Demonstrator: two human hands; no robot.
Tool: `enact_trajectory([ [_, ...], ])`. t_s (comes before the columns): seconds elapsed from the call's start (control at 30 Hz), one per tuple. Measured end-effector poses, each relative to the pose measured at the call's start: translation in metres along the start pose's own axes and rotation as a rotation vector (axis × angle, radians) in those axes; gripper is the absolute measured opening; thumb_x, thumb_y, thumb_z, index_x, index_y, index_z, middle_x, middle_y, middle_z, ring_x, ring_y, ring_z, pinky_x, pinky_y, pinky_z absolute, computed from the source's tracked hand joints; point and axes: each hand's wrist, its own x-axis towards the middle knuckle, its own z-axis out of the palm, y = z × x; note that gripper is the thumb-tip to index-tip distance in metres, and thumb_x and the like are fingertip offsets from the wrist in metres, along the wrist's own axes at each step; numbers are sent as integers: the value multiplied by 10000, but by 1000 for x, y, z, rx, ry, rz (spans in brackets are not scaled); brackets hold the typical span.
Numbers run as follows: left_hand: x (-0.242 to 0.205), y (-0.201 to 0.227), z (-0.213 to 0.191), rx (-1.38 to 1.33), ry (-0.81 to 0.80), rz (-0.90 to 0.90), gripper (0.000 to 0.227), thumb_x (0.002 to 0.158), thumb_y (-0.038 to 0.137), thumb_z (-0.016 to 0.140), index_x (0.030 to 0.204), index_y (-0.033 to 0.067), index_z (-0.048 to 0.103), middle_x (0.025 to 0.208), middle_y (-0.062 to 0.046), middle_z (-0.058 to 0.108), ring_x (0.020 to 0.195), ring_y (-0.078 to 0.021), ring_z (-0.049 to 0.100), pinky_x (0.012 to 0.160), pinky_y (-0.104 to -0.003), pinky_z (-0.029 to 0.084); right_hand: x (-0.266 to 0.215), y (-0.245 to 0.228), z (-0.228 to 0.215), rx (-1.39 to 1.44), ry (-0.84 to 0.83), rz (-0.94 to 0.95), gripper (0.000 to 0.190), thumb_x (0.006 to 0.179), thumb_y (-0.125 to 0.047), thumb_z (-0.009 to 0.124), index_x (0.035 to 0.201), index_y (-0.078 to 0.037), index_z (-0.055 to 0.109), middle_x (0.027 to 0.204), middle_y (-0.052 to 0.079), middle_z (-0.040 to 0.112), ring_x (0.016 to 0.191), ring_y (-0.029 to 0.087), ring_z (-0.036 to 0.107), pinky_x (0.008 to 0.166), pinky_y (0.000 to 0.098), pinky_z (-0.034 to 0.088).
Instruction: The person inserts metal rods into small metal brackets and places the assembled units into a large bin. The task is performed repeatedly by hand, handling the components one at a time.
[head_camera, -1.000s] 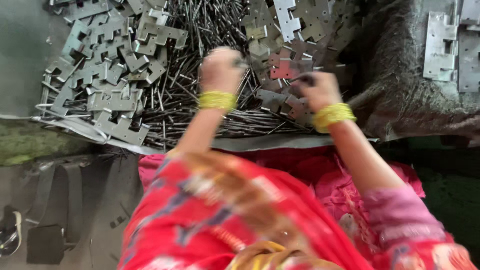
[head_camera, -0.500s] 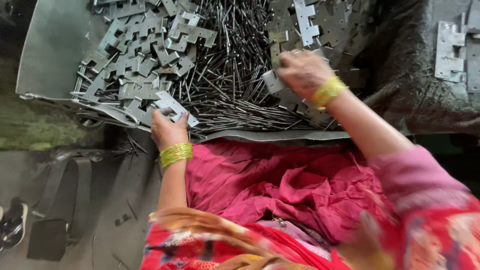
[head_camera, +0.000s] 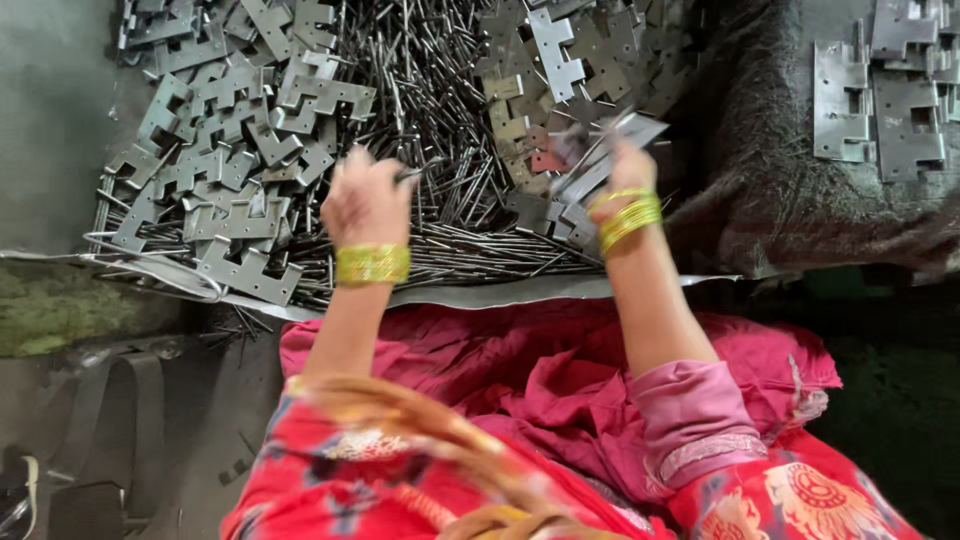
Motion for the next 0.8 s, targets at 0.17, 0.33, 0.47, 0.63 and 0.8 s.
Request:
enact_trajectory([
  [0.17,32,81,13,-687,-310,-123,205,817,233,798,1009,159,796,935,-24,789,785,-176,768,732,-336,594,-5,35,-32,-88,-164,274,282,996,-271,536,1212,-97,586,1125,208,749,1031,370,751,945,524,605],
  [0.33,38,150,60,-888,-522,-118,256,759,196,840,993,93,813,904,-84,818,822,-216,778,822,-373,597,-50,16,-15,-76,-49,263,628,970,-600,386,1269,-98,616,1079,124,760,978,304,734,876,513,593],
  [0.47,0,144,87,-561,-142,18,303,754,236,858,1036,131,835,1024,-124,777,985,-312,699,937,-435,497,-71,16,-1,-20,-99,225,509,1009,-529,504,1252,-104,643,1138,100,762,1036,264,722,911,472,595],
  [0.63,-79,83,70,-860,40,-110,447,813,216,831,1157,-31,686,1045,-235,704,950,-416,664,830,-477,517,-89,66,19,-134,-206,129,316,988,-256,691,1241,-67,700,1153,92,750,1048,252,693,927,453,580],
  [0.8,-92,-16,-18,-941,-364,-154,268,861,195,720,1054,9,737,916,-147,779,885,-328,721,810,-424,580,-123,91,72,-777,-473,-579,396,971,-172,777,1315,-14,661,1229,134,702,1110,264,662,986,422,518],
])
